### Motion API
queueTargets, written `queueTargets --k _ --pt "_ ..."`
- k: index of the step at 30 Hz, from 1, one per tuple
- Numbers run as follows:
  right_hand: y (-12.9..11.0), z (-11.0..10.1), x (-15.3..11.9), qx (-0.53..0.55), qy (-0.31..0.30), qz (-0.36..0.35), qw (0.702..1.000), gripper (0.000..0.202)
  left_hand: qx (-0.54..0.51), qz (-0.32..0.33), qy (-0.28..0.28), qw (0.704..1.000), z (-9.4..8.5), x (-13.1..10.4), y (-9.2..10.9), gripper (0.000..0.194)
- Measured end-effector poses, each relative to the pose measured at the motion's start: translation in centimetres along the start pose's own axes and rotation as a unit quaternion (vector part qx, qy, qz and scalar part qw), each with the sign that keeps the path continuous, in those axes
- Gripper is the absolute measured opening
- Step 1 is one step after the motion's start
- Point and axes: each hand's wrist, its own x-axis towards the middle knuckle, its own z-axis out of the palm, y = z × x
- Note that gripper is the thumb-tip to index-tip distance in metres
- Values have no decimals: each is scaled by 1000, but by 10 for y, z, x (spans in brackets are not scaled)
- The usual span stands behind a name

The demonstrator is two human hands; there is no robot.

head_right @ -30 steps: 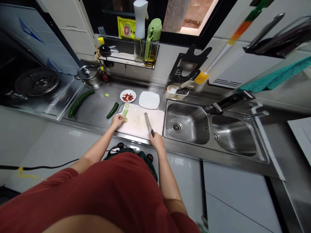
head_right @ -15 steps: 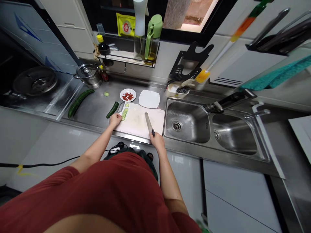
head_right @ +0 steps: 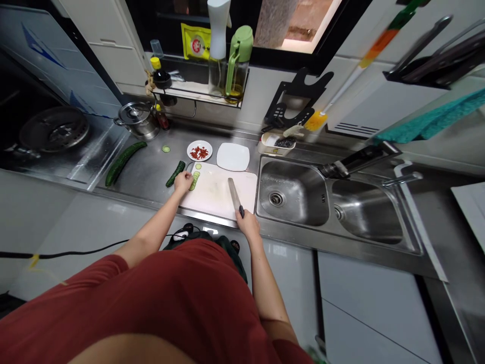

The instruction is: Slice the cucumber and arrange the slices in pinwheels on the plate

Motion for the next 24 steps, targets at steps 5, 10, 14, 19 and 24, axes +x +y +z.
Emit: queueTargets --k 5,10,14,19,24 --pt "0 -2 -2 8 -1 3 1000 50 27 13 -1 1000 6 30 22 31" --pt "3 -2 -6 12 -5 13 1000 49 81 29 -15 996 12 47 32 33" --pt "5 -1 -7 8 -6 21 1000 49 102 42 -28 994 16 53 35 31" --pt "9 -1 -8 8 -2 31 999 49 116 55 -34 991 18 59 37 26" --pt "11 0 -9 7 -1 31 1000 50 99 28 -32 994 18 64 40 28"
